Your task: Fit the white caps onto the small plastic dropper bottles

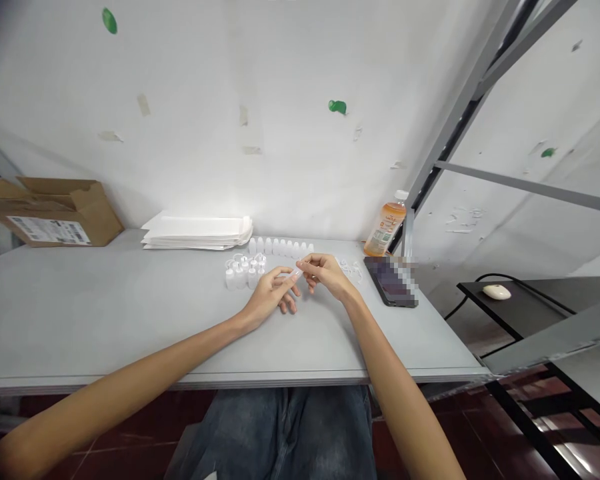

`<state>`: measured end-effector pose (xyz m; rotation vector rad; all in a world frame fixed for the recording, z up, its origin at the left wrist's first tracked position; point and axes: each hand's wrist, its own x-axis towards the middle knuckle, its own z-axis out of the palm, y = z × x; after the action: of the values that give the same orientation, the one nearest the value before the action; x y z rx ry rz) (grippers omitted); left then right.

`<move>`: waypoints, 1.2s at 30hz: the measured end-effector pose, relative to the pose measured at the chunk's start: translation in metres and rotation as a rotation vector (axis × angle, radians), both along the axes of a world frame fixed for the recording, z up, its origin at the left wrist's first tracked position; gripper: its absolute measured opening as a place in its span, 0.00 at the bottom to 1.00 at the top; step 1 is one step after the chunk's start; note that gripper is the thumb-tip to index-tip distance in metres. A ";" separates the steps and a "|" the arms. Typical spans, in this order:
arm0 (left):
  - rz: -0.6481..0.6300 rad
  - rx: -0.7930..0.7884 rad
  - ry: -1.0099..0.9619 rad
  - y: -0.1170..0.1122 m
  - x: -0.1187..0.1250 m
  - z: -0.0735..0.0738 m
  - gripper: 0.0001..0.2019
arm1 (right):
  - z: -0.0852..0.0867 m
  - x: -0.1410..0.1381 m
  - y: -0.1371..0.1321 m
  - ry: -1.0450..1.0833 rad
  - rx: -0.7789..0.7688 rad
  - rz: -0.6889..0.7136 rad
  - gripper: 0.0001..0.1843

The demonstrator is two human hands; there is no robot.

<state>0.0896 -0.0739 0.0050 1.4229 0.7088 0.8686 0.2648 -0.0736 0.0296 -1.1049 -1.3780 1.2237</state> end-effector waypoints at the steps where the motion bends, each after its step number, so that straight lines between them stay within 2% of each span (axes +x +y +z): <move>1: 0.024 0.016 0.006 0.000 0.000 0.000 0.18 | 0.000 0.000 0.000 -0.010 0.001 -0.006 0.18; 3: 0.043 0.015 0.012 0.000 0.000 0.000 0.17 | 0.000 -0.001 0.000 -0.025 0.004 -0.010 0.18; 6: -0.004 -0.047 0.013 0.001 0.000 -0.001 0.14 | 0.000 -0.003 0.000 -0.015 0.016 0.007 0.17; 11: -0.042 -0.142 0.020 0.002 0.001 0.001 0.17 | 0.000 -0.005 -0.001 0.000 0.027 0.031 0.14; 18: -0.029 -0.128 -0.046 0.000 -0.001 0.004 0.18 | 0.001 -0.006 -0.002 -0.032 0.021 0.006 0.13; 21: -0.055 -0.176 -0.044 0.000 -0.001 0.004 0.14 | 0.001 -0.005 -0.002 -0.021 0.026 0.022 0.11; 24: -0.095 -0.213 -0.023 0.001 0.001 0.002 0.16 | 0.001 -0.004 -0.001 -0.030 0.030 0.023 0.09; 31: -0.088 -0.132 -0.063 0.001 0.000 -0.001 0.21 | 0.000 -0.003 0.000 -0.068 0.034 -0.021 0.05; 36: -0.084 -0.177 -0.056 -0.002 0.000 0.005 0.15 | -0.002 0.000 0.002 -0.014 0.064 0.000 0.08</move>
<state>0.0894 -0.0756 0.0096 1.2573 0.6623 0.7585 0.2648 -0.0719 0.0272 -1.0706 -1.4183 1.1664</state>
